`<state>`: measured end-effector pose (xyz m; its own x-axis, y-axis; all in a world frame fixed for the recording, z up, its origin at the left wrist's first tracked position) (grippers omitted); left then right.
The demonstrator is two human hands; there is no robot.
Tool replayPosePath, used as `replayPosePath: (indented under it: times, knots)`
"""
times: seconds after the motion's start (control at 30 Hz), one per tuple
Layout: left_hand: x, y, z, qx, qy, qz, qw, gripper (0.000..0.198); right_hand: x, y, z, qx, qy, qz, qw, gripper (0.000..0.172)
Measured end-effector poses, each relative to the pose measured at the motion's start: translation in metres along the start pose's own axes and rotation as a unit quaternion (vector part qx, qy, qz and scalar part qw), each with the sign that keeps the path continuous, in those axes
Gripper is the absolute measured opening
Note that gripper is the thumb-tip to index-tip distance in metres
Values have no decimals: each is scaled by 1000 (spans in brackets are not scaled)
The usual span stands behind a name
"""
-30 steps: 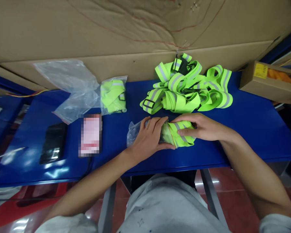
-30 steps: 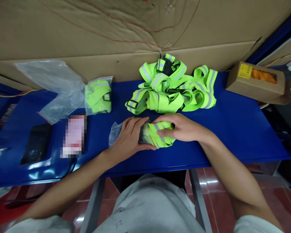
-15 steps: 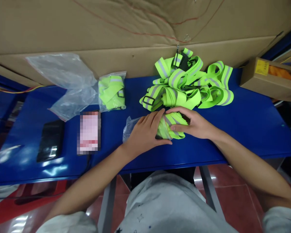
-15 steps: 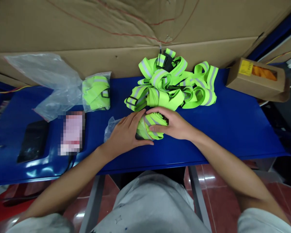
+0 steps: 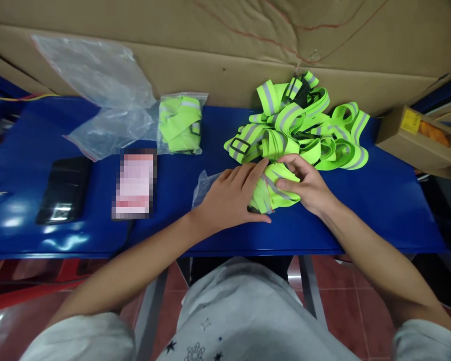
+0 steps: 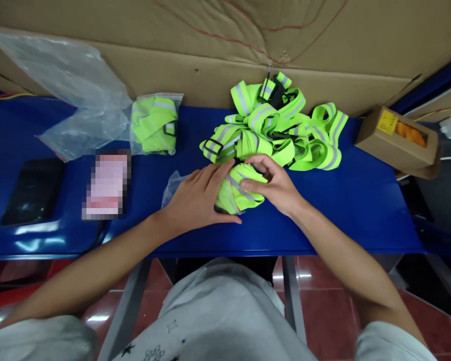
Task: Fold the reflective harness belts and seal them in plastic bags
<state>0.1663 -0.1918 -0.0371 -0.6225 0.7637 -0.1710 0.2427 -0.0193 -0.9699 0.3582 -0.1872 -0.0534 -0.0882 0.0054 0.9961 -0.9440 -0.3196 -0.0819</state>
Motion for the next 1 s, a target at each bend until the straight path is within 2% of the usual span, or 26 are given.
replayPosePath:
  times: [0.13, 0.23, 0.4, 0.5, 0.57, 0.7, 0.83, 0.93, 1.0]
  knots:
    - [5, -8, 2, -19, -32, -17, 999, 116, 2, 2, 3, 47, 2, -3, 999, 63]
    - [13, -10, 1, -34, -44, -27, 998, 114, 3, 8, 5, 79, -18, 25, 996, 65]
    - [10, -5, -1, -34, -2, -52, 998, 104, 0, 16, 6, 50, -28, 68, 996, 64]
    - [9, -4, 0, -19, 6, 11, 1000, 104, 0, 20, 10, 83, -7, 71, 994, 58]
    - [10, -7, 1, 0, 7, 80, 997, 104, 5, 18, 12, 96, -20, 75, 992, 50]
    - [19, -18, 3, 44, -5, 170, 984, 105, 15, 7, 15, 59, -54, 118, 990, 45]
    - [22, -18, 5, 42, -18, 99, 994, 83, 11, 10, 15, 37, -42, 134, 989, 50]
    - [14, -15, 4, -2, 21, 25, 999, 72, 3, 21, 14, 25, -26, 118, 992, 52]
    - [5, -15, 2, -16, 48, -20, 999, 67, 0, 28, 15, 7, -29, 129, 991, 47]
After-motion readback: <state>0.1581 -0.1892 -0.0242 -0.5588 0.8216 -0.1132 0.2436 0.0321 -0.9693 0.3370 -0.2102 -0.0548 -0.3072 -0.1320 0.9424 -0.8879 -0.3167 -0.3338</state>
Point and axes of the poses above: each hand's wrist, its own z-axis away from the middle knuckle, its own y-axis out of the palm, x = y × z, the point moved 4 cm from there along -z, towards the middle knuckle, and after that the axes turned 10 degrees about x, right-handed, at the moved point
